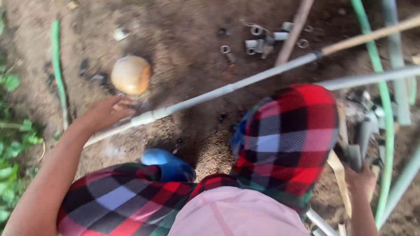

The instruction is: Assembling PVC pipes and fittings on the ground, including cleaning pipe ends with a knife.

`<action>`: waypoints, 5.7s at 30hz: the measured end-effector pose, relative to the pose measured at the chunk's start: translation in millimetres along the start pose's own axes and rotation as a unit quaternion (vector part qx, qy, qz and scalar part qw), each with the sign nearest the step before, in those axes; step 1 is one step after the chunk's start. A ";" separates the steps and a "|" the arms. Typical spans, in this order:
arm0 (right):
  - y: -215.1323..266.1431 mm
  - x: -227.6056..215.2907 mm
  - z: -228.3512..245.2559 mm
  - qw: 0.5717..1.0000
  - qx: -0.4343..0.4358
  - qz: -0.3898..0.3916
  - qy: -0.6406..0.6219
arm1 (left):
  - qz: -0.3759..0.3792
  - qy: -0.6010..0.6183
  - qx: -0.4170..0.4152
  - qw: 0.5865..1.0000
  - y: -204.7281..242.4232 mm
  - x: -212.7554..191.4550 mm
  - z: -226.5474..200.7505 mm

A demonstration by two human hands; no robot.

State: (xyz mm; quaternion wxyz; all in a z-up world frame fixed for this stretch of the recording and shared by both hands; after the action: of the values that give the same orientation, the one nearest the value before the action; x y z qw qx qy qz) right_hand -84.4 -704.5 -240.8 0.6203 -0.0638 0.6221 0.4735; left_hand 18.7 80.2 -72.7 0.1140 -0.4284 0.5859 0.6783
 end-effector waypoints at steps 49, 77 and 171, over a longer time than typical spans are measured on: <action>-11.8 -129.9 282.0 0.931 -0.322 -0.128 -0.110 | 0.012 -0.015 0.201 0.979 18.2 22.8 -59.5; 294.5 223.6 536.0 0.669 -0.666 0.212 0.253 | -0.038 0.034 0.124 0.991 -76.4 72.9 62.1; 380.9 93.2 622.1 0.666 -0.661 0.292 0.188 | -0.150 0.416 -0.029 0.896 101.9 26.8 110.8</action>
State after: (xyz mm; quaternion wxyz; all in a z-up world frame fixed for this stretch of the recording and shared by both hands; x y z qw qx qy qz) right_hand 83.5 -34.4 11.4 0.1153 -0.3595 0.2365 0.8953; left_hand -114.1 140.5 -26.8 -0.0527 -0.7575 0.4888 0.4295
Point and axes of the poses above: each hand's wrist, its own y-axis away from the middle knuckle, its own x-axis out of the palm, z = x × y, the point moved 8 cm from there along -y, towards the middle knuckle, and after that the axes turned 1 degree about -y, right-handed, at the moved point
